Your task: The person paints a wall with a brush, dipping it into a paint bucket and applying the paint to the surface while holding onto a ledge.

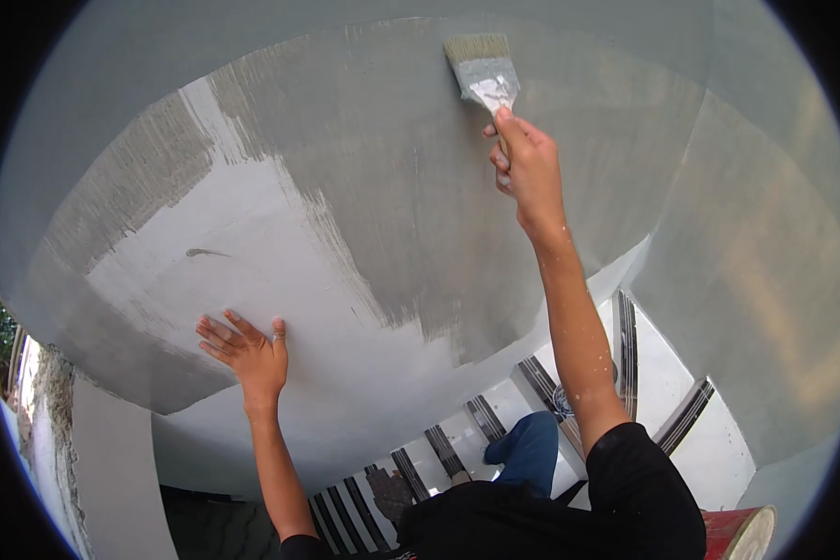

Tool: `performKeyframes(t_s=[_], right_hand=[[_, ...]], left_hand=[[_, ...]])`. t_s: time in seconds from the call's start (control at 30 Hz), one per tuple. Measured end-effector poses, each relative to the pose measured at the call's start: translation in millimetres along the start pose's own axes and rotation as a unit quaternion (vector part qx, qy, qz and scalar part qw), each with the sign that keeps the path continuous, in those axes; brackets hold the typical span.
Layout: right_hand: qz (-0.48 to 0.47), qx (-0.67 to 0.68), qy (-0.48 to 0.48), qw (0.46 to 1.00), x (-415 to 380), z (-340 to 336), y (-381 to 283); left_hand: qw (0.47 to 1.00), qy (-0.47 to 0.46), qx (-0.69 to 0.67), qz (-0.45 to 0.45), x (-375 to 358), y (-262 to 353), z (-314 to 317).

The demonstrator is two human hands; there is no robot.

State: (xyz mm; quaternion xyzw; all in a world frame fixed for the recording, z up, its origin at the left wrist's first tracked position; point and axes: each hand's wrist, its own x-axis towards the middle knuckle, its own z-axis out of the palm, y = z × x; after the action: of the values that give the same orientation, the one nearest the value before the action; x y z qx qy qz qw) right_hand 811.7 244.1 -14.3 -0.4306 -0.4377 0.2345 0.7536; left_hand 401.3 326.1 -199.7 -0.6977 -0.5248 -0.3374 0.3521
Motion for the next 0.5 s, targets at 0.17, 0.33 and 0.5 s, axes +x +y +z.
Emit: performKeyframes(t_s=[0.17, 0.33, 0.5], right_hand=[[0.123, -0.025, 0.004, 0.992, -75, -26, 61], [-0.013, 0.033, -0.016, 0.999, -54, 4, -35], [-0.053, 0.018, -0.078, 0.995, 14, 42, -30]], left_hand=[[1.0, -0.003, -0.017, -0.015, -3, 4, -1], [1.0, 0.002, -0.014, -0.012, 0, 4, 1], [1.0, -0.004, -0.015, -0.011, -1, 4, 2]])
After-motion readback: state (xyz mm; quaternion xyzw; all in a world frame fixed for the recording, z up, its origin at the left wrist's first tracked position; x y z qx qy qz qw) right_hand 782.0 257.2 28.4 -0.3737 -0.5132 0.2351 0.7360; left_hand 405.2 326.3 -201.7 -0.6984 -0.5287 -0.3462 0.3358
